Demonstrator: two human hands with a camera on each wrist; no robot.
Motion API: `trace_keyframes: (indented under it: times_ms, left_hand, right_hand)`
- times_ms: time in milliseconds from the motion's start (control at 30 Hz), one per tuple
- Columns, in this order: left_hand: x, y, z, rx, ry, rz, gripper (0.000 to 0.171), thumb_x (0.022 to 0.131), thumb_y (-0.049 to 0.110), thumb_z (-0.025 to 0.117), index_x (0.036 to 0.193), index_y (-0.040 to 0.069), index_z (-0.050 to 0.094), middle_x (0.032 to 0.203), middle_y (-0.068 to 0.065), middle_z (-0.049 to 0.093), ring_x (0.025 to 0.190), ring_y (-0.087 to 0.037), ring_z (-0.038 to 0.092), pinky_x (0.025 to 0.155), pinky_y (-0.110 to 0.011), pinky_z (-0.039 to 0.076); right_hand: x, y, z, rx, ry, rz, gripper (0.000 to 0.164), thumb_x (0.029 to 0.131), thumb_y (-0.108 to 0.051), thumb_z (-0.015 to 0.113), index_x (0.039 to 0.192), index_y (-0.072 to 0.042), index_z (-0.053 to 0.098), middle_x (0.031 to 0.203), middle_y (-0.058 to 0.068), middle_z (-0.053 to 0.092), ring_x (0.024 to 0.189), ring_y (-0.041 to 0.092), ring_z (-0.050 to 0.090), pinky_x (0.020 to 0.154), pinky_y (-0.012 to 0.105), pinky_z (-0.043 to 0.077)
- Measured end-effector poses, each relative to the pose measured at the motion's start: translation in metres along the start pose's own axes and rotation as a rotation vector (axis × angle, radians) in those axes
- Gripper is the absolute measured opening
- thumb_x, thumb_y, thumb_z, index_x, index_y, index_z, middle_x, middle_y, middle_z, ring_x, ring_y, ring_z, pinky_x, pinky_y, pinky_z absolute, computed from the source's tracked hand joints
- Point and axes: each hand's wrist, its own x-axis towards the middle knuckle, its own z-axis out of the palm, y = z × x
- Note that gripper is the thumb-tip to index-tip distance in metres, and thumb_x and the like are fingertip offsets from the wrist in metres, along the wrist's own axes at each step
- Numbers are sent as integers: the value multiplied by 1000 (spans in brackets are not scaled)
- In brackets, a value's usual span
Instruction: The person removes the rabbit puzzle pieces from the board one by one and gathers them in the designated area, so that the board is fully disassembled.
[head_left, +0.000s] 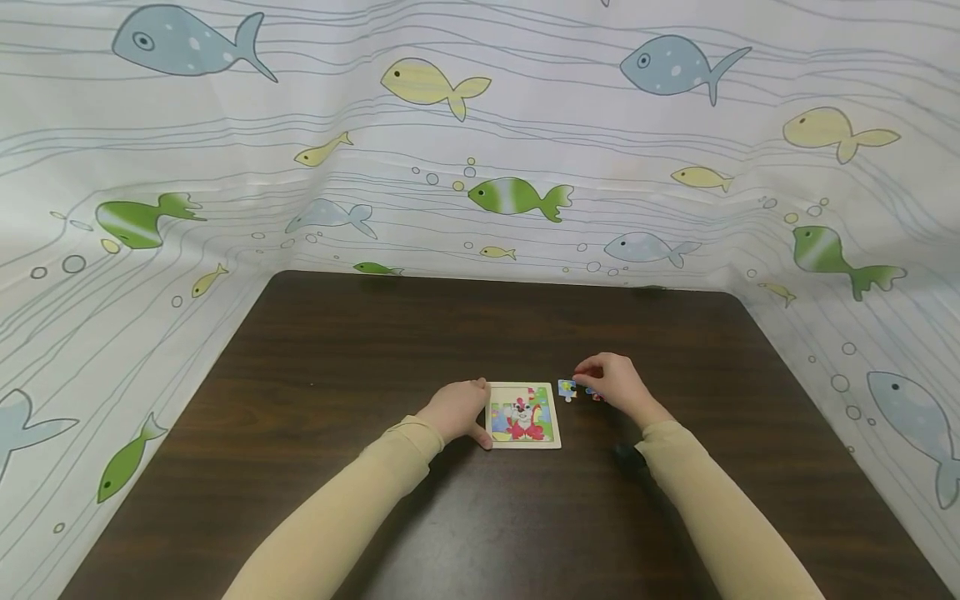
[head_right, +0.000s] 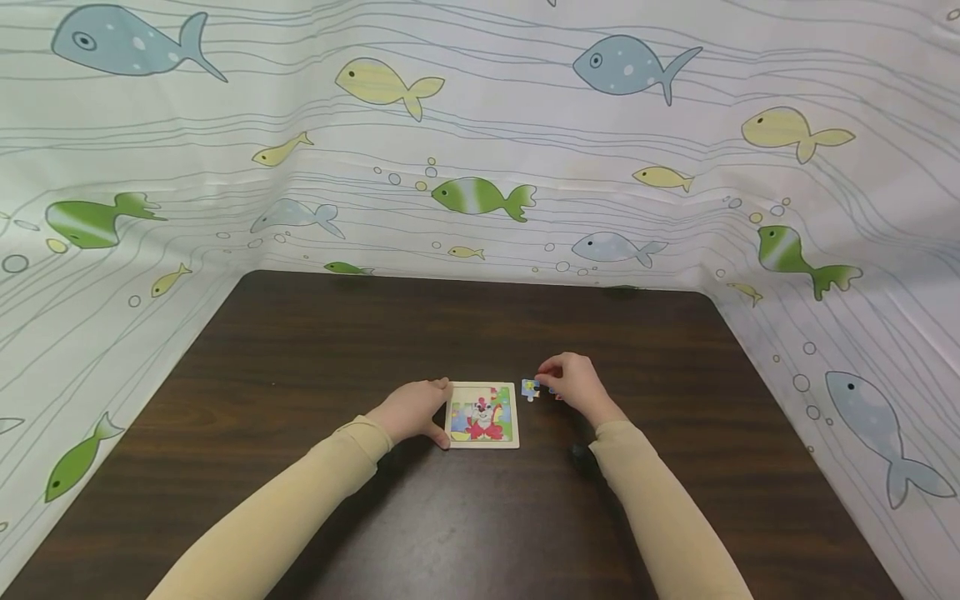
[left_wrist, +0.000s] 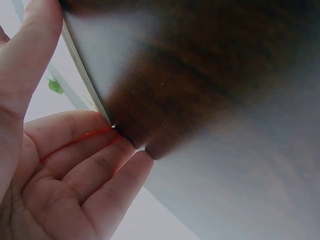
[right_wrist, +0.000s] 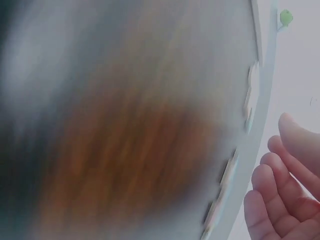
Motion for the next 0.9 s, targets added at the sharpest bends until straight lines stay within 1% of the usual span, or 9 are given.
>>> trace_keyframes:
  times_ms: [267,400,567,667,767,900]
  left_hand:
    - [0,-1,0,-3,-8,-4,97,63,50,83,134,-6,48,137,-19,51,120,-27,56,98,-33,46]
    - [1,-1,0,-4,-10,-7,96,63,50,83,134,-6,49,137,-19,51,119,-27,56,98,-33,46]
    - [0,-1,1,-7,-10,-8,96,63,50,83,134,-5,49,137,-19,51,118,-27,57,97,-34,47]
    - [0,-1,0,-10,-5,-6,94,63,50,83,132,-5,50,136,-19,52,116,-27,58,97,-34,48]
    - [0,-1,0,-16,1,-3,93,62,49,83,131,-4,51,135,-18,53,115,-27,59,96,-34,48]
    - [-1,0,0,-11,2,-2,94,62,49,83,132,-5,51,136,-18,53,116,-27,58,97,-34,48]
  right_hand:
    - [2,-19,12,7,-56,-41,24,83,-19,73,101,-3,73,90,6,68,78,16,58,69,32,51]
    - [3,-27,16,-3,-61,-55,25,83,-20,74,101,-4,73,91,5,67,78,15,58,68,31,51]
    - [4,-37,20,-35,-60,-129,25,82,-20,75,101,-4,73,92,5,67,81,17,59,72,33,52]
    - [4,-42,21,-42,-74,-161,25,82,-20,75,102,-4,73,92,4,67,83,17,58,73,34,52]
    - [3,-44,23,-36,-104,-158,26,80,-20,77,101,-5,73,92,3,66,82,17,57,73,33,50]
    - [2,-45,25,-41,-155,-140,32,78,-25,79,104,-7,73,92,1,64,81,15,54,71,29,49]
